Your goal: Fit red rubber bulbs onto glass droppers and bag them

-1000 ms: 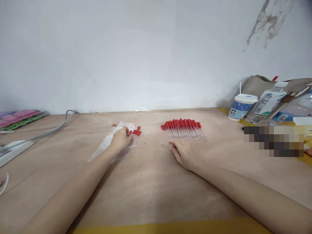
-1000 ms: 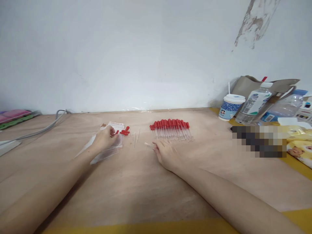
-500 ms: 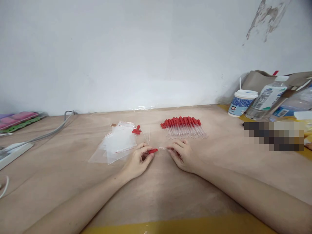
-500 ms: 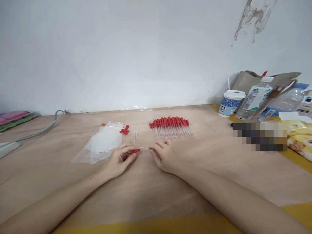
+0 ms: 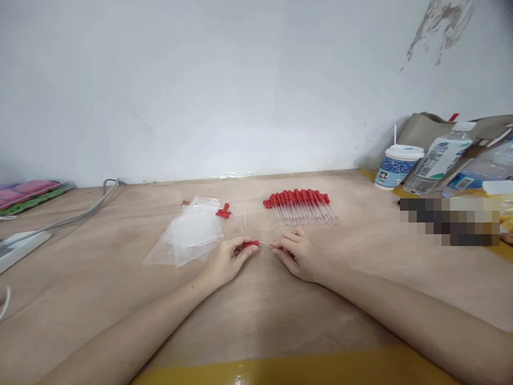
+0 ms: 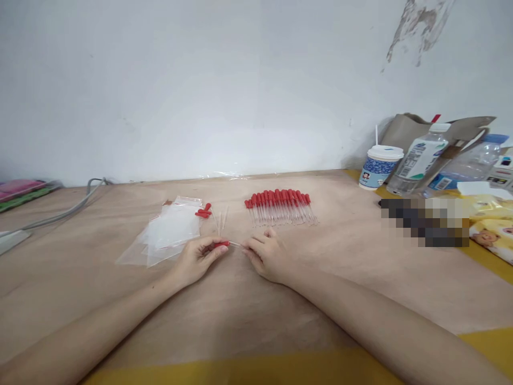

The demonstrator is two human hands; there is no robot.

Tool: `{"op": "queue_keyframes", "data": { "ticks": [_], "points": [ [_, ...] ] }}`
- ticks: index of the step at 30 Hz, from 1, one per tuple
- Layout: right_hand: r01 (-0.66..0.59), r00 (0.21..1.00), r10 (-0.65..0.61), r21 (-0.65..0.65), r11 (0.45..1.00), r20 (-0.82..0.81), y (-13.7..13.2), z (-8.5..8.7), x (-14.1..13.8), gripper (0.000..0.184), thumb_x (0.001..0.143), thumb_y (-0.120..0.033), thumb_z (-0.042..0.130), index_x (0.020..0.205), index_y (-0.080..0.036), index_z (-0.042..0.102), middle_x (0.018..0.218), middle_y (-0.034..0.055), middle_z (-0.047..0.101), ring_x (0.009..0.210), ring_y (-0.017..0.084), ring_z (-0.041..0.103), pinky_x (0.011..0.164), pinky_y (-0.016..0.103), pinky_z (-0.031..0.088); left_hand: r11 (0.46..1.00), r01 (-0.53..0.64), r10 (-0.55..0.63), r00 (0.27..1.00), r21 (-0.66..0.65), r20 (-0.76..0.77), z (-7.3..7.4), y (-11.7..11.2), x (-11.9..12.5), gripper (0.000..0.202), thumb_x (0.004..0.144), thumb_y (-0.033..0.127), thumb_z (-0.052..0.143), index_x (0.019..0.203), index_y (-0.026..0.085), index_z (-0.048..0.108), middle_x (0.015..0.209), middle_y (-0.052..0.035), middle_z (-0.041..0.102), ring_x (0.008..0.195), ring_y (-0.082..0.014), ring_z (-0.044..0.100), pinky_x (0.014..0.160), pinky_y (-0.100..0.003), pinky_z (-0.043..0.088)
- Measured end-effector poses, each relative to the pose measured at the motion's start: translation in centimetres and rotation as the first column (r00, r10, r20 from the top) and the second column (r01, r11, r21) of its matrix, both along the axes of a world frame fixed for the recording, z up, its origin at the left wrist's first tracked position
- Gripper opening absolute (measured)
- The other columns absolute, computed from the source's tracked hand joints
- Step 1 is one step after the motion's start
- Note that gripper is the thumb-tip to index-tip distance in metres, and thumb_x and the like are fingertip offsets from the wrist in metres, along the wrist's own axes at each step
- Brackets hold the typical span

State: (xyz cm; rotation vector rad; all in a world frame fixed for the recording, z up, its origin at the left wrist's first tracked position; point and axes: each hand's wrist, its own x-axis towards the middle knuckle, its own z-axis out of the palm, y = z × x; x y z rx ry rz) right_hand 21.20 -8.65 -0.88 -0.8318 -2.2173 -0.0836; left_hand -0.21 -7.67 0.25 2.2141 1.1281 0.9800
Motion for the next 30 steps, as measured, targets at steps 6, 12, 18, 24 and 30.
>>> {"op": "queue_keyframes", "data": {
  "ticks": [6,12,18,24,30],
  "points": [
    [-0.117,0.991,0.111,-0.079,0.99,-0.074,-0.19,0.18,-0.13,0.018,0.089,-0.023,0.042,0.088,-0.016,0.058,0.07,0.003,0.058,0.063,0.013,0.05,0.059,0.025,0.037,0.998,0.043,-0.04,0.998,-0.044,0.058,0.16,-0.19,0.14,0.021,0.084,0.031,0.053,0.092,0.017,0.067,0.087,-0.0033,0.07,0.077,-0.0158,0.063,0.069,-0.025,0.048],
    [-0.134,0.99,0.129,-0.135,0.982,-0.048,0.27,0.21,0.25,0.019,0.089,-0.023,0.044,0.091,-0.017,0.062,0.071,0.002,0.062,0.063,0.013,0.052,0.063,0.027,0.035,0.995,0.036,-0.032,0.998,-0.095,0.045,-0.07,-0.23,-0.11,0.022,0.083,0.034,0.054,0.09,0.018,0.068,0.086,-0.0028,0.071,0.077,-0.0166,0.064,0.068,-0.025,0.049],
    [-0.096,0.99,0.104,-0.082,0.992,0.099,0.6,0.77,0.72,0.019,0.089,-0.022,0.045,0.09,-0.02,0.064,0.069,-0.0006,0.064,0.054,0.009,0.046,0.065,0.03,0.028,0.99,0.105,-0.109,0.993,-0.089,-0.049,0.48,-0.83,-0.03,0.02,0.085,0.03,0.052,0.089,0.02,0.068,0.086,-0.0005,0.07,0.078,-0.0154,0.064,0.069,-0.024,0.049],
    [-0.004,0.997,-0.006,0.131,0.991,0.073,0.16,0.81,0.23,0.019,0.088,-0.018,0.041,0.091,-0.016,0.06,0.075,0.0037,0.064,0.062,0.013,0.05,0.063,0.03,0.029,0.997,0.026,-0.025,0.999,0.069,-0.026,0.47,-0.9,0.15,0.019,0.082,0.032,0.057,0.092,0.02,0.067,0.088,-0.0009,0.07,0.078,-0.0152,0.064,0.07,-0.025,0.05],
    [-0.04,0.999,0.042,0.06,0.997,-0.02,0.17,0.72,0.47,0.011,0.088,-0.018,0.042,0.087,-0.015,0.053,0.078,0.005,0.06,0.07,0.014,0.051,0.068,0.03,0.036,0.978,0.024,-0.022,1.0,0.208,-0.007,0.39,-0.7,-0.11,0.017,0.081,0.029,0.059,0.093,0.02,0.067,0.089,-0.0018,0.07,0.078,-0.015,0.063,0.072,-0.025,0.049]
  ]
}}
